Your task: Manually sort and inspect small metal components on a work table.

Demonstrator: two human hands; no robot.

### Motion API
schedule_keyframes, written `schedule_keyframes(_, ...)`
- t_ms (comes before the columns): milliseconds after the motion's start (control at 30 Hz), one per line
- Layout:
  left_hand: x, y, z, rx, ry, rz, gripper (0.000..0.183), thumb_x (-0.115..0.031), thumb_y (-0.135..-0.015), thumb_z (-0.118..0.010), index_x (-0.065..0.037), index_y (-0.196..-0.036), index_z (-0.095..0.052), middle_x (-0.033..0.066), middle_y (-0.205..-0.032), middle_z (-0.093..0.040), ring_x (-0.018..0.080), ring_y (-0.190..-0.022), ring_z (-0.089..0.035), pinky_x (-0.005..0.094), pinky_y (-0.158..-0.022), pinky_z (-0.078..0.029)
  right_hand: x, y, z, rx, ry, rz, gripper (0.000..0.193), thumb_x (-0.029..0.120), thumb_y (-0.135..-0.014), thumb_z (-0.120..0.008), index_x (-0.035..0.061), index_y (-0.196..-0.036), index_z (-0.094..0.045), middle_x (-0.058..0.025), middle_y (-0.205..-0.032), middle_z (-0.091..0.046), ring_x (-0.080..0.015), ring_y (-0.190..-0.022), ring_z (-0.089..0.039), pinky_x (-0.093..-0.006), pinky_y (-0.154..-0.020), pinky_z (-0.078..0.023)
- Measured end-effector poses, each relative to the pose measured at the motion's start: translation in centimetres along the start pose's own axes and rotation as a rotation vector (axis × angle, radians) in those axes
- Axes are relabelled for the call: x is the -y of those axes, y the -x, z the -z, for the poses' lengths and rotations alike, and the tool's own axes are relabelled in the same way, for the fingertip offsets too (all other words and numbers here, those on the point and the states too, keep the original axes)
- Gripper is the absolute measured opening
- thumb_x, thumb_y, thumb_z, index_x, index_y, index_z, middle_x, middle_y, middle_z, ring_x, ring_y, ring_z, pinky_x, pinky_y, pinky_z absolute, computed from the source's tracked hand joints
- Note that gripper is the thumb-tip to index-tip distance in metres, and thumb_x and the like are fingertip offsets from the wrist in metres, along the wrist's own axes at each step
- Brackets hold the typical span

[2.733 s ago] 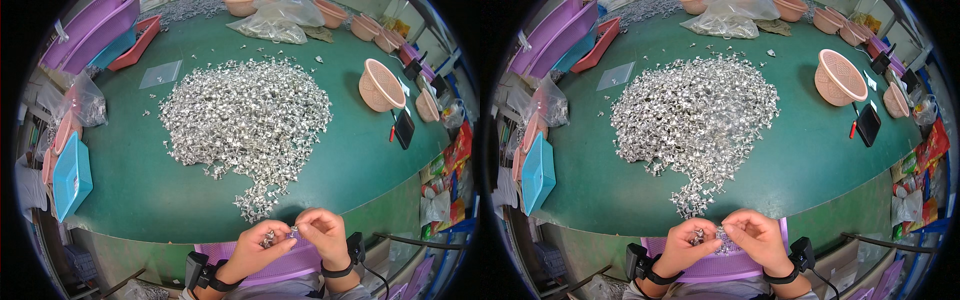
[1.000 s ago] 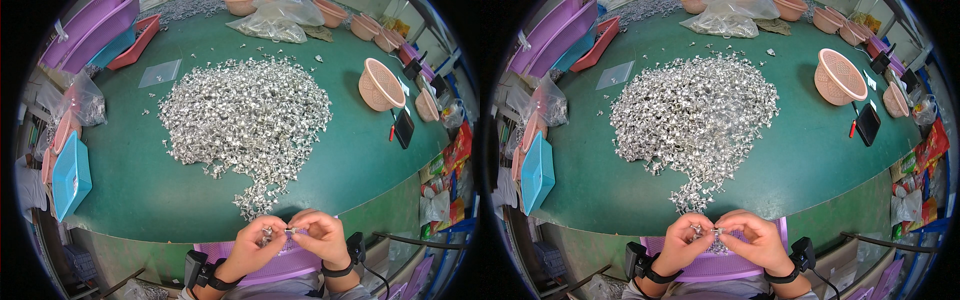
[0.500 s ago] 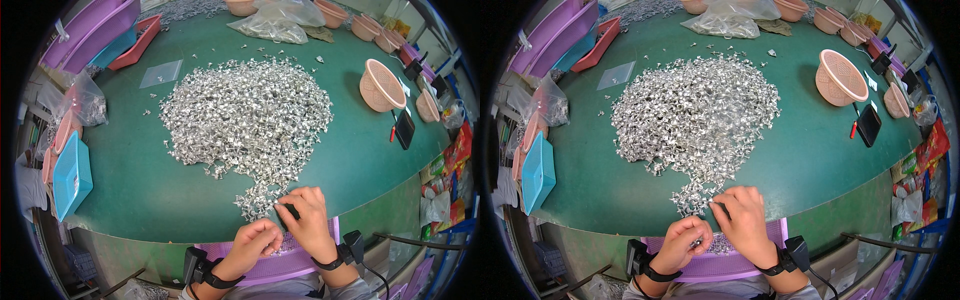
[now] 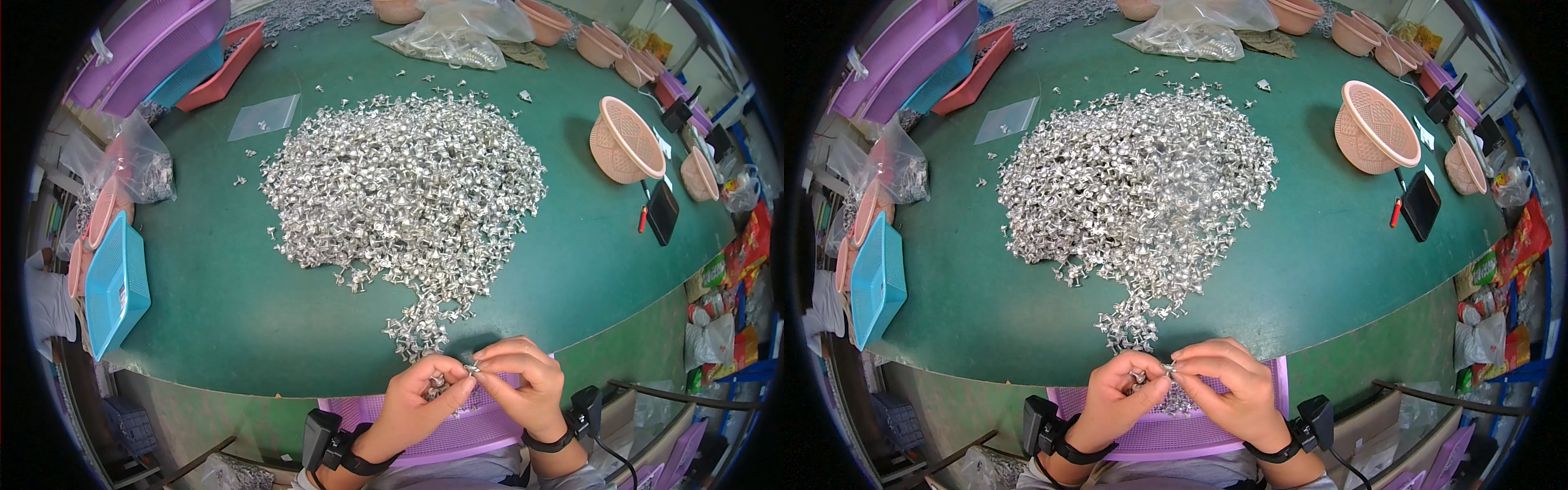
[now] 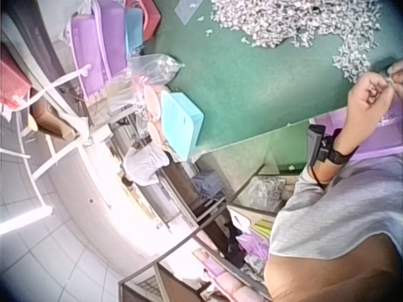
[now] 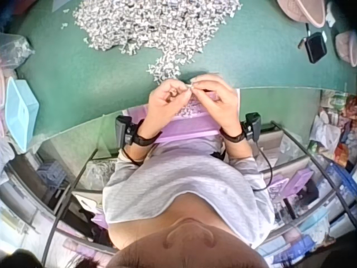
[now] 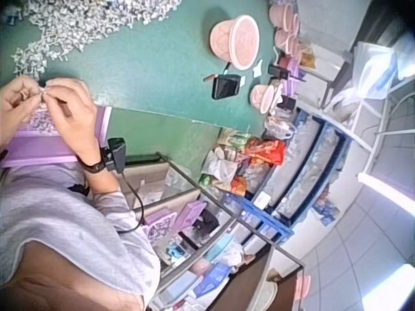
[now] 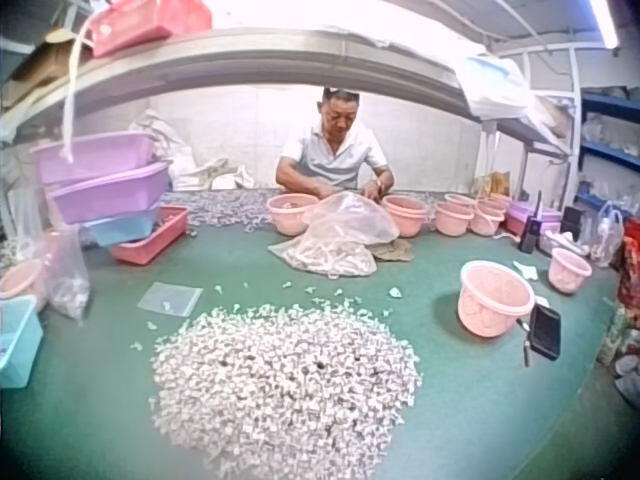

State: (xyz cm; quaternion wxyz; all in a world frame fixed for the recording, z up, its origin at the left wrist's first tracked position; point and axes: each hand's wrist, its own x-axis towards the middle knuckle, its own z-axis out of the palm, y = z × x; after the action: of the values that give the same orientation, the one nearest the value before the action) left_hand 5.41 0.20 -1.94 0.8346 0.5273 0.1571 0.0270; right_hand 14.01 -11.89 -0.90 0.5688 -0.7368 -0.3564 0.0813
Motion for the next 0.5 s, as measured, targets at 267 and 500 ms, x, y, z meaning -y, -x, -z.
schedule_keyframes(267, -0.37, 0.16, 0.20, -0.019, 0.012, 0.074, 0.010, -0.003, -0.076, -0.054, -0.002, -0.085, -0.051, -0.0011, -0.073, -0.052, 0.0013, -0.064, -0.045, 0.0136, -0.052, -0.035, -0.20, 0.74, -0.10, -0.016, -0.292, -0.147, 0.017, -0.006, -0.063, -0.061, 0.0010, -0.077, -0.054, -0.0116, -0.080, -0.056, -0.0182, -0.074, -0.056, -0.0258, -0.065, -0.045)
schedule_keyframes(500, -0.64, 0.16, -0.04, -0.023, 0.083, 0.034, 0.010, -0.001, -0.075, -0.054, -0.001, -0.083, -0.050, 0.0008, -0.074, -0.052, 0.0025, -0.064, -0.048, 0.0146, -0.053, -0.038, -0.32, 1.00, 0.06, 0.047, -0.485, -0.209, 0.020, -0.009, -0.067, -0.057, -0.0019, -0.085, -0.051, -0.0126, -0.088, -0.052, -0.0161, -0.080, -0.053, -0.0249, -0.069, -0.042)
